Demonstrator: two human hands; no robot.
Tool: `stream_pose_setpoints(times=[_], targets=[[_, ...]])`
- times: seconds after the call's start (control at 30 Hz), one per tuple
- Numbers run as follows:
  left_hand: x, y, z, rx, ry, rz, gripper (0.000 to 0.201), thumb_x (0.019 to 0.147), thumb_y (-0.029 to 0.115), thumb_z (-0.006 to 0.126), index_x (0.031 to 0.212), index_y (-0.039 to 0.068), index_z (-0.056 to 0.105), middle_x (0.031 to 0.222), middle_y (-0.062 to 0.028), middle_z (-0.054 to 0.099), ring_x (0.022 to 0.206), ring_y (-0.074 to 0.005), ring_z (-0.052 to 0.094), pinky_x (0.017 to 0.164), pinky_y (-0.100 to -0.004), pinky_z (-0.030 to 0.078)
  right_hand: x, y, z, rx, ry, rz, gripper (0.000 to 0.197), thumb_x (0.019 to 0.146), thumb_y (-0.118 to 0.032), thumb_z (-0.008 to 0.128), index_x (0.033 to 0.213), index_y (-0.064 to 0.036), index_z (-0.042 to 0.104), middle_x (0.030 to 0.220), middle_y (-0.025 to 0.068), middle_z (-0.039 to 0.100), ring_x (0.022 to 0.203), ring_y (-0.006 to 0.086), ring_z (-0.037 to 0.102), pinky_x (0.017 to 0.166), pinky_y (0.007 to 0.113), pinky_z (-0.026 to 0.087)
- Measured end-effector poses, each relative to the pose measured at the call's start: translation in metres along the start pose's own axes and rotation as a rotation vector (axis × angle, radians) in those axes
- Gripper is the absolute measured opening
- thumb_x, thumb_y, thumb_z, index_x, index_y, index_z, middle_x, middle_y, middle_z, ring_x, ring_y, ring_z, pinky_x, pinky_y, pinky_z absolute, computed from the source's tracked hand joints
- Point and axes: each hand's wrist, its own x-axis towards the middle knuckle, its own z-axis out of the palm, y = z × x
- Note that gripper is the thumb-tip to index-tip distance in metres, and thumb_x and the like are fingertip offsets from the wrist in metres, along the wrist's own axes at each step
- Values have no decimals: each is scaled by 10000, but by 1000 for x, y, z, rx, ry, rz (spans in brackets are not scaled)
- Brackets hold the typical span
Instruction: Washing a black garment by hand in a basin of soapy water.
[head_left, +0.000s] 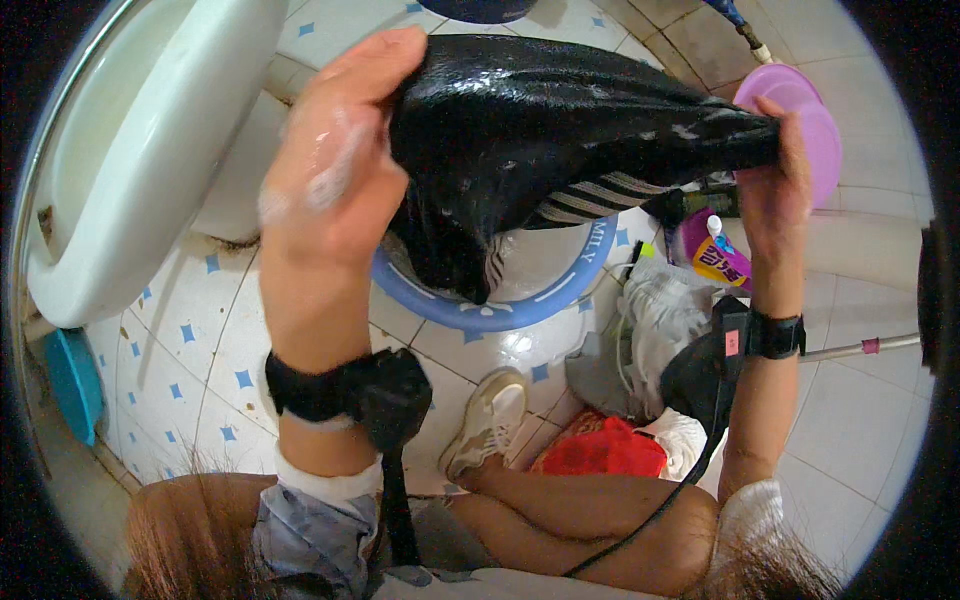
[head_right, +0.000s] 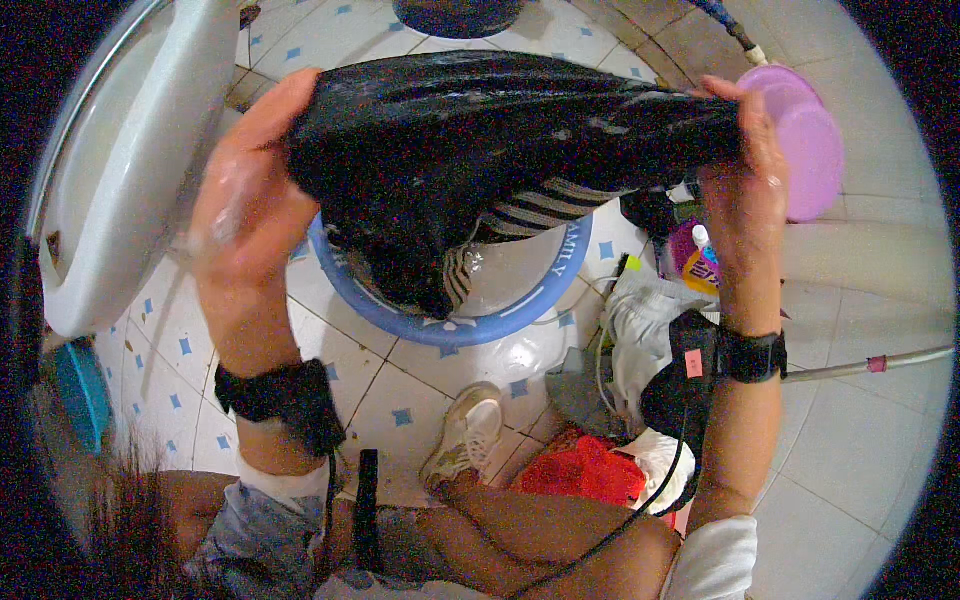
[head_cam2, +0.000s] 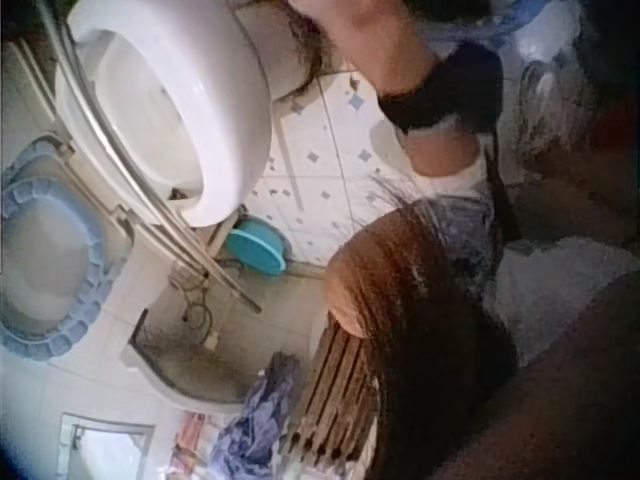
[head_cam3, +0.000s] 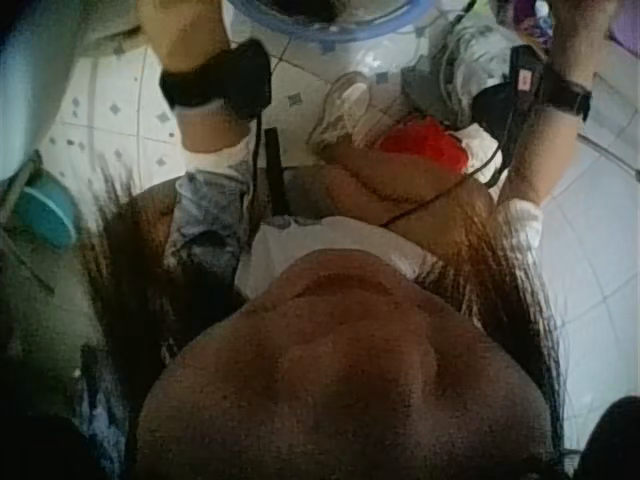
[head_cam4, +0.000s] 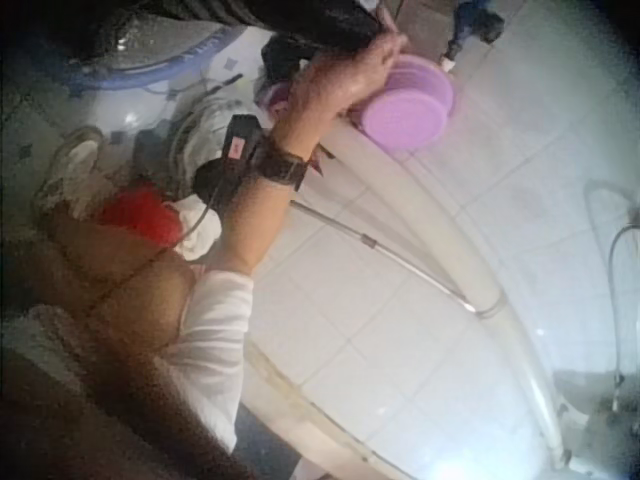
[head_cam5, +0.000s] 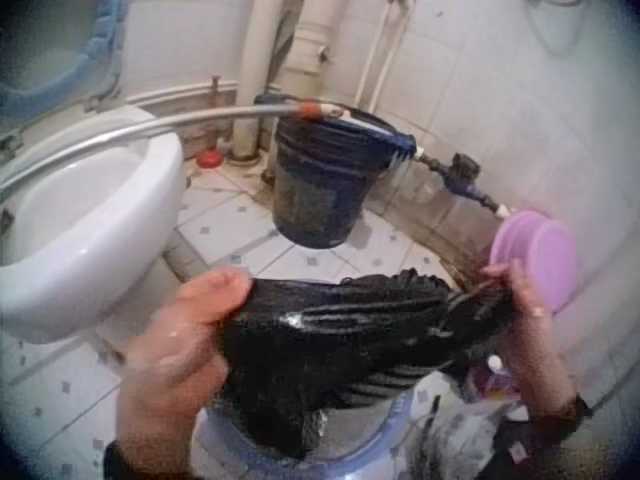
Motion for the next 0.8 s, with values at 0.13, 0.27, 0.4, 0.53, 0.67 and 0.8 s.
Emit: stream_pose_setpoints(times=[0.13,0.27,0.4,0.53,0.67,0.8], targets=[[21,-16,13,-141,149,-378,236,700,-25,498,933,-2,527,917,-83,518,866,-183,496,740,-254,388,2,42,15,-429,106,181,341,835,-316,436,938,-19,568,784,56,562,723,89,509,656,221,399],[1,-70,1,1140,-57,253,269,725,193,556,980,105,550,1017,-99,522,959,-259,461,848,-312,342,-12,103,16,-907,-189,-87,256,745,-131,535,994,-74,553,837,126,580,811,229,542,761,291,395],[-43,-92,12,1589,-438,-21,370,731,333,540,1078,209,513,1291,-75,268,1199,-311,180,883,-595,169,-49,143,47,-1250,-658,-279,535,708,-269,565,1191,-156,366,1234,140,333,1119,356,318,885,451,328],[-46,-109,9,1743,-648,-384,535,731,407,525,1213,248,355,1358,-19,105,1240,-302,54,857,-664,90,-69,174,62,-1435,-803,17,657,717,-429,522,1261,-193,238,1318,113,182,1202,364,155,849,612,256],[-42,-127,9,1708,-712,-503,580,756,391,497,1261,230,263,1361,-35,96,1245,-294,40,871,-651,91,-62,189,64,-1565,-878,160,686,722,-466,503,1281,-209,197,1342,94,122,1221,352,100,832,650,222],[-36,-148,14,1677,-783,-626,618,747,453,479,1269,239,228,1360,-82,57,1236,-346,6,860,-669,74,-51,203,58,-1671,-1016,302,652,736,-419,503,1270,-189,208,1312,114,170,1185,340,186,804,590,315]])
